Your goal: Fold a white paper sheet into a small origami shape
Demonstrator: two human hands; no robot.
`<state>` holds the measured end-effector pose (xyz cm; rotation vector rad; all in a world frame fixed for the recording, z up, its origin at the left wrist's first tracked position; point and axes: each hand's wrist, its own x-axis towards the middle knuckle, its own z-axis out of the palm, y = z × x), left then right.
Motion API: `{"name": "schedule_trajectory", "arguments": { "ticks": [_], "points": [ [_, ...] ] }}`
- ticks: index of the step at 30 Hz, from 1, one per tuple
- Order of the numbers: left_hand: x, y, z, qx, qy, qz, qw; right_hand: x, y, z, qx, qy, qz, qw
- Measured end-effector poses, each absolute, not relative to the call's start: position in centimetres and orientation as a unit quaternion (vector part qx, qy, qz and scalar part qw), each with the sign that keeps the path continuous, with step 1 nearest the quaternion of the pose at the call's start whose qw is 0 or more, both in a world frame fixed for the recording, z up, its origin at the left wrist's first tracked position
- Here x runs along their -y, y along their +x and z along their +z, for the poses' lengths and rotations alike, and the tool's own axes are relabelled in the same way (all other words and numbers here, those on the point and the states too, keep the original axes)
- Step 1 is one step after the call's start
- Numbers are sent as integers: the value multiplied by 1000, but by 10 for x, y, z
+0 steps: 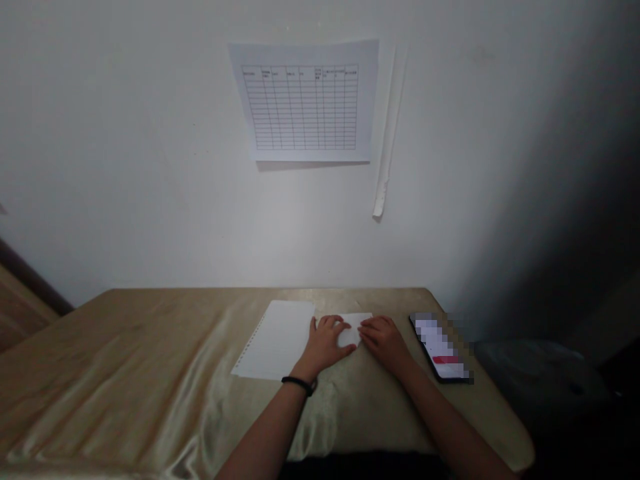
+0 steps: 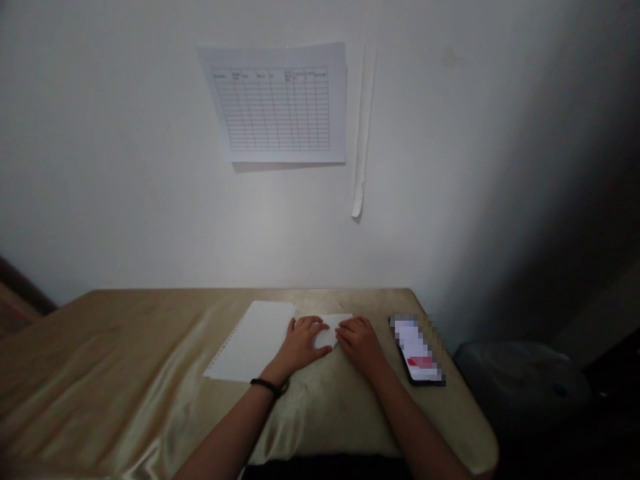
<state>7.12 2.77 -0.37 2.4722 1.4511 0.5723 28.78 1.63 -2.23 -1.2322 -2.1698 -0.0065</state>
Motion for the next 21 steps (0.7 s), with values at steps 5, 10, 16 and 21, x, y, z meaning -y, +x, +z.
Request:
{"name": "schedule_trajectory", "arguments": {
  "ticks": [5, 10, 16, 21],
  "points": [
    [-30, 71, -7, -497, 839, 196, 106, -16, 284, -23, 827, -473, -5, 303],
    [-32, 70, -10, -500, 839, 186, 108, -17, 281, -27, 825, -480, -15, 298],
    [-32, 69, -9, -503, 842, 160, 108, -16, 280, -30, 822, -495, -10, 281],
    [-30, 69, -6, -505, 843, 153, 107, -13, 279, -25, 816, -511, -2, 268]
  ]
}}
